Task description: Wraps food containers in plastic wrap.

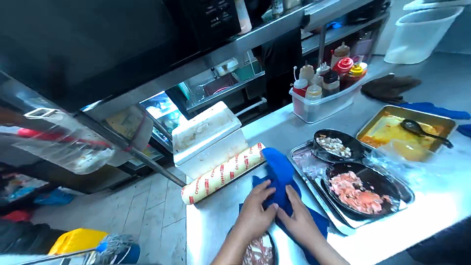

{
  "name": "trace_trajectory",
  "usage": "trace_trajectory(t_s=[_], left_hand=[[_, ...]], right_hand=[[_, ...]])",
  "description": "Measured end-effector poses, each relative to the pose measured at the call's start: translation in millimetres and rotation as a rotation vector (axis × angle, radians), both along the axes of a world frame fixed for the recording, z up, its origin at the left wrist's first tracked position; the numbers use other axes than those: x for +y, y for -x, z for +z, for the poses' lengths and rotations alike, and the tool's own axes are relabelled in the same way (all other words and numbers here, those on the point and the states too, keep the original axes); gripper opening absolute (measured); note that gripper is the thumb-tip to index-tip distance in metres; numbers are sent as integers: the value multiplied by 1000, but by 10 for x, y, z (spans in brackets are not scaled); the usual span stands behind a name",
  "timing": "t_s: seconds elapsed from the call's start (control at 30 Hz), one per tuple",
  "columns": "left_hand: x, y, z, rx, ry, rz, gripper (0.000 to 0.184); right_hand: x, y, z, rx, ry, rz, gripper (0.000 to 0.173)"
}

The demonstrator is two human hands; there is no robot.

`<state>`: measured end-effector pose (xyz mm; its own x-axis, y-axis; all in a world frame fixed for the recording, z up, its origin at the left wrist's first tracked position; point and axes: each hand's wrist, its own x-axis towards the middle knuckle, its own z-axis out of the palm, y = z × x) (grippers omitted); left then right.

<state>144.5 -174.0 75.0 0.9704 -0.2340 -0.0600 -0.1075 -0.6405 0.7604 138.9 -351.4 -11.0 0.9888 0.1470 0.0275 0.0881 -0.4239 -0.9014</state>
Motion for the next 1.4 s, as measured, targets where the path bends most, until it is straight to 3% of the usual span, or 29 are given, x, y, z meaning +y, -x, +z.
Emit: trace_trajectory(t_s=[0.07,0.13,0.23,0.33,0.37,0.47,0.57,0.7,0.83,0.97,1.0,1.1,1.27,1.4], left_hand=[[234,98,-99,-14,-82,40,41],[703,228,-276,4,-111,190,39],[1446,451,-544,50,-119,433,36],[1956,671,-672,74,-89,563,35],[2089,739,-707,71,-67,590,35],[2452,866,-900,37,20,654,34],[2643,1026,-1125,38,76,700,33],[2724,1060,-1204,13,81,713,32],[2655,928,-1124,-52,4,732,32],[2464,732,-1008,-137,-110,707,32],[2401,680,-972,-150,-144,685,32],[2285,439,-914,-234,-322,618,34],[2231,-164,-824,-266,-585,543,47],[1850,-610,-733,-228,-596,348,50]], right_hand=[[-131,-180,59,153,258,43,73],[-133,-196,77,100,439,13,57],[66,-239,-123,-178,485,-23,52],[269,-532,-424,-38,644,71,69],[305,-608,-502,21,670,91,67],[350,-687,-468,-6,666,212,38],[224,-751,-318,84,751,344,34],[293,-1107,76,300,898,248,58],[772,-1529,420,21,673,202,52],[1124,-2085,224,-263,733,227,71],[1144,-2188,163,-269,737,257,65],[1082,-2354,60,-291,622,330,21],[799,-2311,-41,-303,399,496,24],[668,-2124,-27,-221,264,524,26]])
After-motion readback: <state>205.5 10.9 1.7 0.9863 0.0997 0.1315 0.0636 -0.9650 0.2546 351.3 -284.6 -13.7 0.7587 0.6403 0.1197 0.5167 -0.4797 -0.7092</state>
